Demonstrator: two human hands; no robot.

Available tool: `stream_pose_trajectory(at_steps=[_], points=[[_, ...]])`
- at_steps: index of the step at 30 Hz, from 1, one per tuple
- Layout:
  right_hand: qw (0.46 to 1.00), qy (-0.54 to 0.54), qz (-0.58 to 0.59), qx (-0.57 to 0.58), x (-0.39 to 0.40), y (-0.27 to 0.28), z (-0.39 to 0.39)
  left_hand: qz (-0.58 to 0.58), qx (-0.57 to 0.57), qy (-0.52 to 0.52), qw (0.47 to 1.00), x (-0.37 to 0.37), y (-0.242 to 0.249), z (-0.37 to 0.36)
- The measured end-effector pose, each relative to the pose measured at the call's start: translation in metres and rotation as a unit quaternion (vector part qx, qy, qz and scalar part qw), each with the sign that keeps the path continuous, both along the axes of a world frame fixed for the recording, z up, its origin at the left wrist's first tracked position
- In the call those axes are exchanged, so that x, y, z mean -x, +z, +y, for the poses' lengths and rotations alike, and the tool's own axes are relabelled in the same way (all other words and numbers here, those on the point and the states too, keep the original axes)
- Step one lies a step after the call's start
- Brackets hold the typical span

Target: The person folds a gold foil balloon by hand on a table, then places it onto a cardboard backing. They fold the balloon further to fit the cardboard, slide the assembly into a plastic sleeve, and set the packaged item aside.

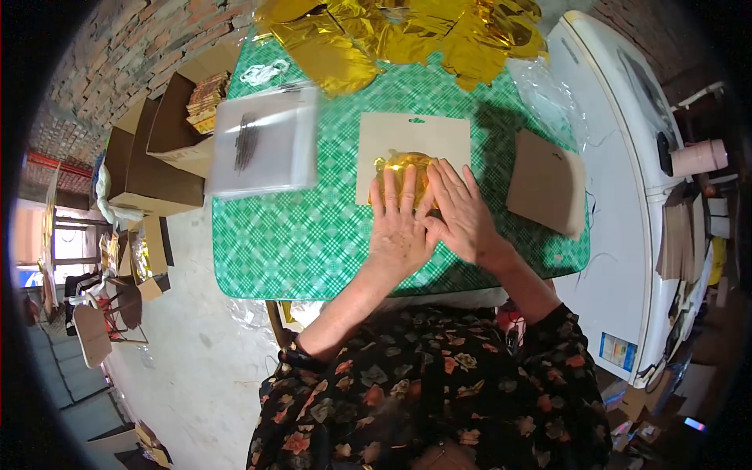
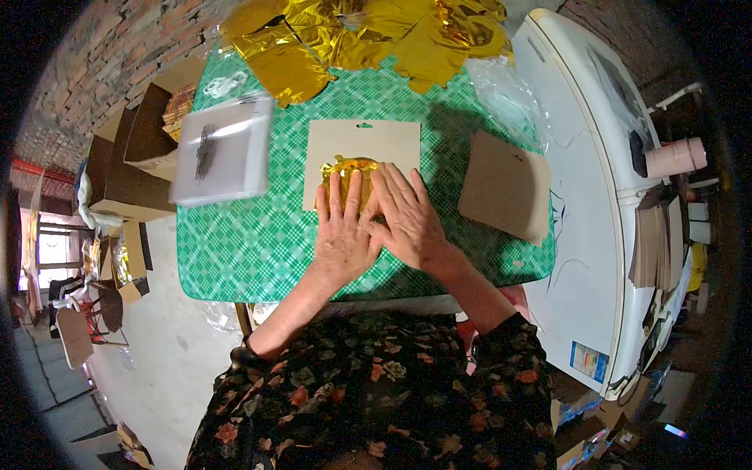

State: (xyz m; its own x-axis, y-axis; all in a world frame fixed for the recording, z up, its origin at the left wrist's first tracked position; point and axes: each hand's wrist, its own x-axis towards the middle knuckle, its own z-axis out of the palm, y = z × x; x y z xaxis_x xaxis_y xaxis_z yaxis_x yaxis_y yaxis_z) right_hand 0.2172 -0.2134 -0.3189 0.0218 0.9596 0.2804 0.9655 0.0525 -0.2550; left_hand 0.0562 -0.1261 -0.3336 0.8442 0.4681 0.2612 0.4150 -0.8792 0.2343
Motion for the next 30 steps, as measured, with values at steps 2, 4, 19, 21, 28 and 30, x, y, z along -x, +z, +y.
stream_pose_trajectory(at_steps=[2,4,19,21,28,30], points=[[1.0,-0.015,-0.007,0.016,0.002,-0.001,0.0,-0.001,-0.003,-0.001,1.0,0.0,-0.002,0.001],[1.0,-0.018,-0.007,0.022,0.002,-0.001,0.0,-0.008,-0.002,-0.003,1.0,0.002,-0.003,0.002],[0.994,-0.039,-0.053,0.085,0.007,-0.001,0.003,-0.059,0.026,-0.093,0.994,-0.008,0.013,0.056],[0.996,-0.033,-0.05,0.068,0.006,0.0,0.001,-0.043,0.029,-0.083,0.995,-0.009,0.011,0.054],[0.988,-0.067,-0.037,-0.133,-0.057,0.015,0.057,0.006,0.001,-0.066,0.998,-0.009,0.012,0.05],[0.985,-0.081,-0.053,-0.14,-0.073,0.009,0.076,0.015,0.002,-0.064,0.998,-0.01,0.013,0.05]])
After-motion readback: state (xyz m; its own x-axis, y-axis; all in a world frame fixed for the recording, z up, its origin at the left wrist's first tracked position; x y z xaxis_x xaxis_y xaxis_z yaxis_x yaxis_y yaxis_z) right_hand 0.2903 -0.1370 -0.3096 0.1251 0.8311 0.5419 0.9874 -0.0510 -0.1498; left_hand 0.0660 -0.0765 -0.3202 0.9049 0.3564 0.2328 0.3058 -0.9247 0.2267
